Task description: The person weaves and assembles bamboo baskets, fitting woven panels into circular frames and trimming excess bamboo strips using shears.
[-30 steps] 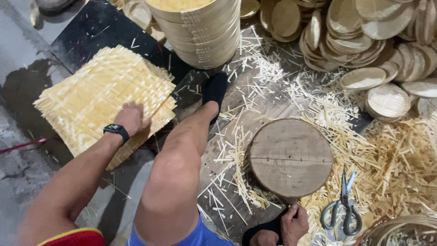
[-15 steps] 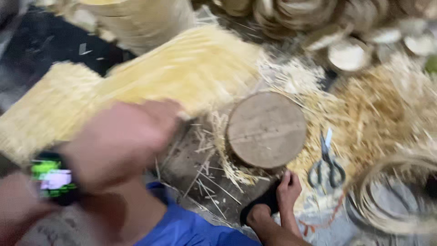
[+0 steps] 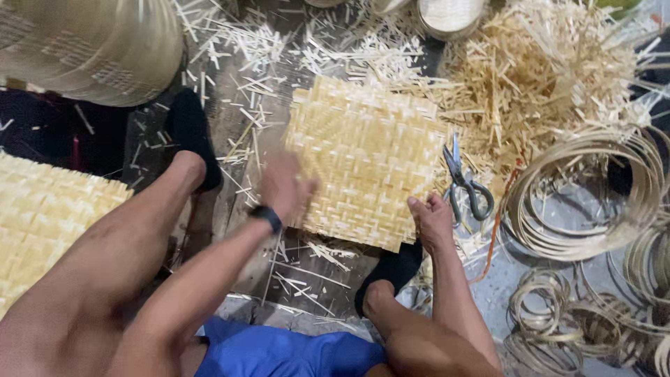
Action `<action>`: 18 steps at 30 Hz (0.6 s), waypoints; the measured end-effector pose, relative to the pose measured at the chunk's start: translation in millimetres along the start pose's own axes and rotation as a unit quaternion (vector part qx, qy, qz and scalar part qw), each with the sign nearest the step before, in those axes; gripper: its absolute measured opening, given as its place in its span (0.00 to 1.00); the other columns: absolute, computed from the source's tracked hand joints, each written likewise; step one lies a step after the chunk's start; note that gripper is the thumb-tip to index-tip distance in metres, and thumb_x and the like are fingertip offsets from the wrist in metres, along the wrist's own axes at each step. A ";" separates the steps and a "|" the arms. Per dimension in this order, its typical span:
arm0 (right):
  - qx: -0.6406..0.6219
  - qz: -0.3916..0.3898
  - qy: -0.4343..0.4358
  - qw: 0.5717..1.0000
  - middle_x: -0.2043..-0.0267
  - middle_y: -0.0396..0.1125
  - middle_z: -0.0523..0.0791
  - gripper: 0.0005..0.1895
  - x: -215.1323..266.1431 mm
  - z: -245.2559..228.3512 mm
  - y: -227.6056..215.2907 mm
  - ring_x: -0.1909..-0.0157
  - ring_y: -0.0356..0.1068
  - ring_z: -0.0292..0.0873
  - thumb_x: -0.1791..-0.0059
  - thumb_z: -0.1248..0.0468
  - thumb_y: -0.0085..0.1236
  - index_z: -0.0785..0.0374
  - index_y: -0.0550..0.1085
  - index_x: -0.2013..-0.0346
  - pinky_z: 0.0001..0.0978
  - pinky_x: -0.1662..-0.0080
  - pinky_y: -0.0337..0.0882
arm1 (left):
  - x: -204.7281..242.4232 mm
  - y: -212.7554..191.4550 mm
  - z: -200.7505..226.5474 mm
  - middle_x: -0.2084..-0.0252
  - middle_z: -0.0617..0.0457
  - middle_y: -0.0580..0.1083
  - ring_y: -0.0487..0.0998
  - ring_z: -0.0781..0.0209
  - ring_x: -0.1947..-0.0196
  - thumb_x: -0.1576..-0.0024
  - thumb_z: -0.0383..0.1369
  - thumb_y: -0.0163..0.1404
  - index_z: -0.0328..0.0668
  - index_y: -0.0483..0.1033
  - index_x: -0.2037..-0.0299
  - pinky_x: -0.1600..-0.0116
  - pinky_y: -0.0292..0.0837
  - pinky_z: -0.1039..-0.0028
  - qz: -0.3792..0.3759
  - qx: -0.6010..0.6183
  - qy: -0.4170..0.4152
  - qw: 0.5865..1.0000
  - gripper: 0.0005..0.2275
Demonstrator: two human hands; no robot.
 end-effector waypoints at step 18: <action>0.599 -0.051 -0.428 0.675 0.31 0.53 0.58 0.34 95.3 -121.9 170.8 0.28 0.47 0.65 0.50 0.49 0.55 0.59 0.64 0.32 0.67 0.31 0.44 | -22.7 -54.0 2.0 0.74 0.54 0.77 0.75 0.67 0.76 0.51 0.29 0.61 0.36 0.78 0.67 0.69 0.73 0.72 0.064 0.203 -0.017 0.977 0.07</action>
Point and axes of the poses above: each hand's wrist, its own x-axis away from the middle knuckle, its own y-axis out of the palm, z = x × y, the point moved 9 cm from there along -x, towards the middle knuckle
